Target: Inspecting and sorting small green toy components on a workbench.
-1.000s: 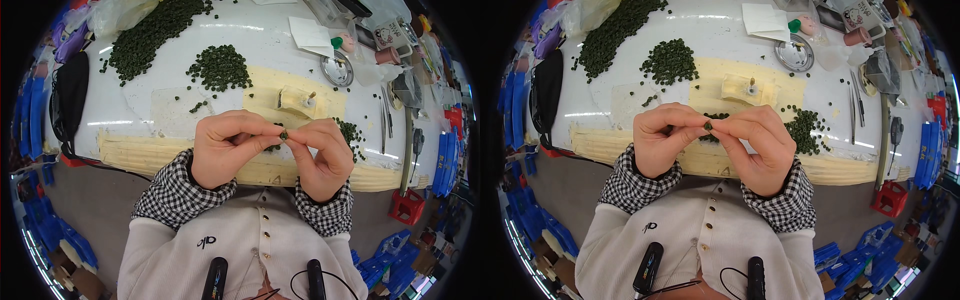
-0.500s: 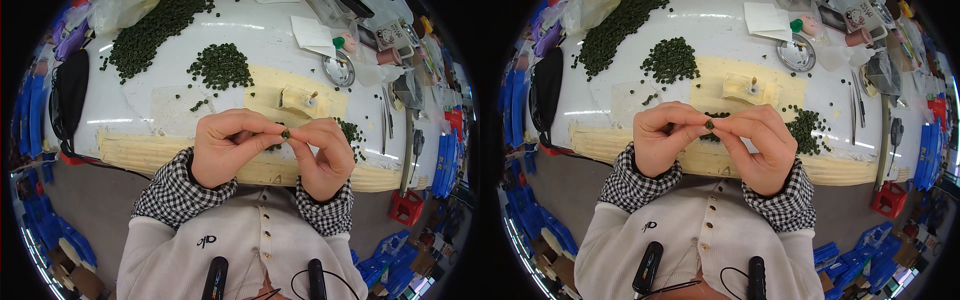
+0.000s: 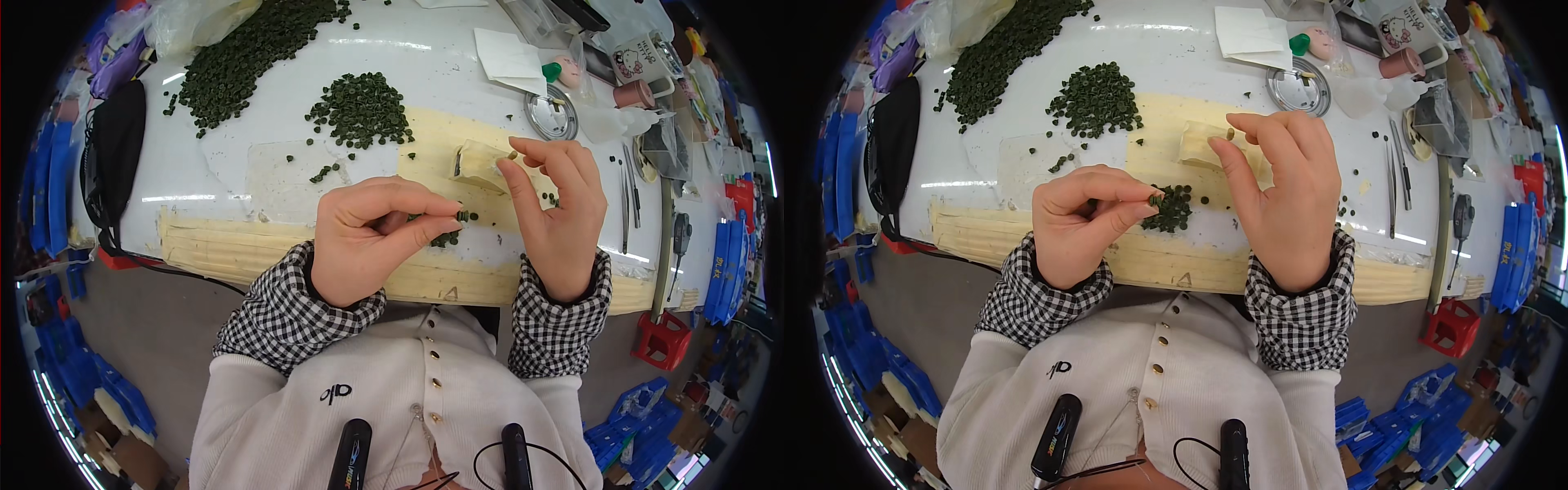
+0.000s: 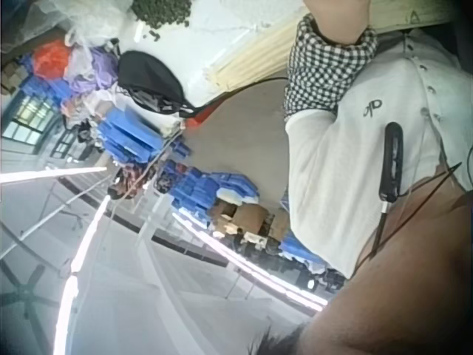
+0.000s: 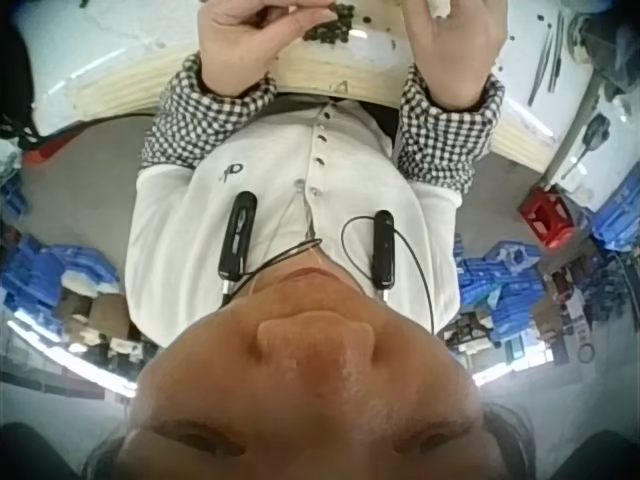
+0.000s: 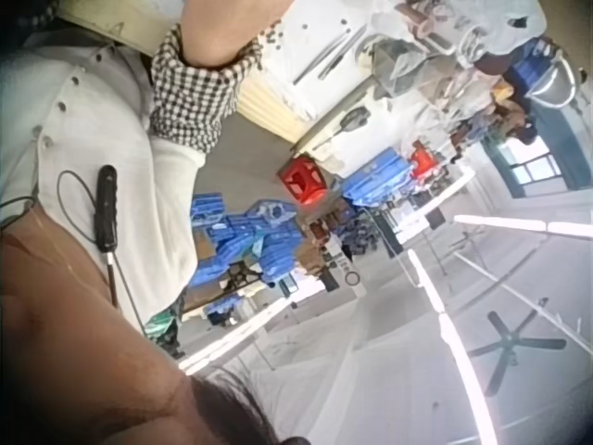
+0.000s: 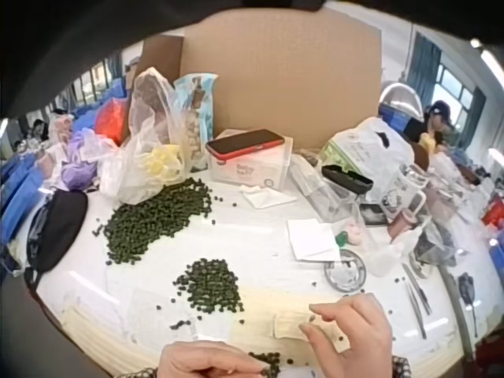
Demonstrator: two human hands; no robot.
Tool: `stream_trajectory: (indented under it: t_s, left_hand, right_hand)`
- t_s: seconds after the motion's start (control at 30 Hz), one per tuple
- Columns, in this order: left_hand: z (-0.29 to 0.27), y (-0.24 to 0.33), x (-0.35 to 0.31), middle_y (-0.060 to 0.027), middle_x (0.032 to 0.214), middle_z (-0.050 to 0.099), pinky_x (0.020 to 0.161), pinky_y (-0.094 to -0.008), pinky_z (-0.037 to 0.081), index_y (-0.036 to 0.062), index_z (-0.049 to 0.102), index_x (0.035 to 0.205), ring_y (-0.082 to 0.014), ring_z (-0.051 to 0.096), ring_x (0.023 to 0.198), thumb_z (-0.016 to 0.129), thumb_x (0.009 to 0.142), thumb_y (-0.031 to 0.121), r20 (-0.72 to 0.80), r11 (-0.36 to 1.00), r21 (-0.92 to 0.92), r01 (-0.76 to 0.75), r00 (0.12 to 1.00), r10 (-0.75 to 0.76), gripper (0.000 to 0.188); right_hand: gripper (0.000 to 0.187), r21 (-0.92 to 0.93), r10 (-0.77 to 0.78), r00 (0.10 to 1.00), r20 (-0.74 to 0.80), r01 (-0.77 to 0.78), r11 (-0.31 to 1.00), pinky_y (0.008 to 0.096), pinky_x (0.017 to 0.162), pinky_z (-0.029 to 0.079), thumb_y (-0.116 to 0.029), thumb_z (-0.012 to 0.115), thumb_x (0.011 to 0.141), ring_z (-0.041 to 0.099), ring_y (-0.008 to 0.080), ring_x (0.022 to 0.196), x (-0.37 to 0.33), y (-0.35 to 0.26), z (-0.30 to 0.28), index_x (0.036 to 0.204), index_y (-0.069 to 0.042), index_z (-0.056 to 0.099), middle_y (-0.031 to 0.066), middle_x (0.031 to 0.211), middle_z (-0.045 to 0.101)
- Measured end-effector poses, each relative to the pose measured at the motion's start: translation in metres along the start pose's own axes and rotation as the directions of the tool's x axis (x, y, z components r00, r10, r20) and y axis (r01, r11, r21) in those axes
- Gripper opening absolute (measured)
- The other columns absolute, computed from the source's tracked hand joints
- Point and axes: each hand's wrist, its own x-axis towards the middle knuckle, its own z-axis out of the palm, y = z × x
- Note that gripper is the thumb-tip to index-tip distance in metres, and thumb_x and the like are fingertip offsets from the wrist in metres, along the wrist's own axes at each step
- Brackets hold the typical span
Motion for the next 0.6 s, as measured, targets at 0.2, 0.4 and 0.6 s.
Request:
stream_trajectory:
  t_s: [0.2,0.4,0.6]
  left_hand:
    - [0.000,-0.001,0.000,-0.0091,0.085,0.066,0.055,-0.0180,0.038,-0.0014,0.066,0.089,-0.0051,0.051,0.064,0.067,0.076,-0.008,-0.002,1.000,0.015,-0.008,1.000,0.008,0.015]
    - [0.001,0.000,0.000,-0.0084,0.083,0.066,0.054,-0.0184,0.036,-0.0015,0.066,0.087,-0.0045,0.049,0.062,0.068,0.075,-0.007,-0.007,1.000,0.010,0.005,1.000,-0.005,0.013]
    - [0.005,-0.005,0.001,-0.0011,0.078,0.064,0.047,-0.0163,0.028,0.0030,0.070,0.092,0.0000,0.035,0.052,0.069,0.075,-0.002,-0.042,0.998,-0.052,-0.024,0.999,0.022,0.017]
  right_hand:
    - [0.012,0.012,-0.008,0.999,0.050,0.008,1.000,0.0302,0.064,0.043,-0.004,0.071,0.073,0.054,0.0223,0.071,-0.001,0.001,-0.001,0.083,-0.001,0.065,0.0082,0.077,0.057]
    - [0.011,0.221,-0.047,0.962,-0.271,0.109,0.969,0.0275,0.065,0.044,0.000,0.069,0.075,0.057,0.0201,0.074,-0.006,-0.025,-0.027,0.085,0.003,0.064,0.0099,0.081,0.061]
    - [0.012,0.587,-0.054,0.998,-0.024,0.057,0.808,0.0292,0.068,0.048,-0.004,0.065,0.082,0.059,0.0226,0.077,-0.012,-0.025,-0.011,0.089,0.002,0.058,0.0127,0.085,0.063]
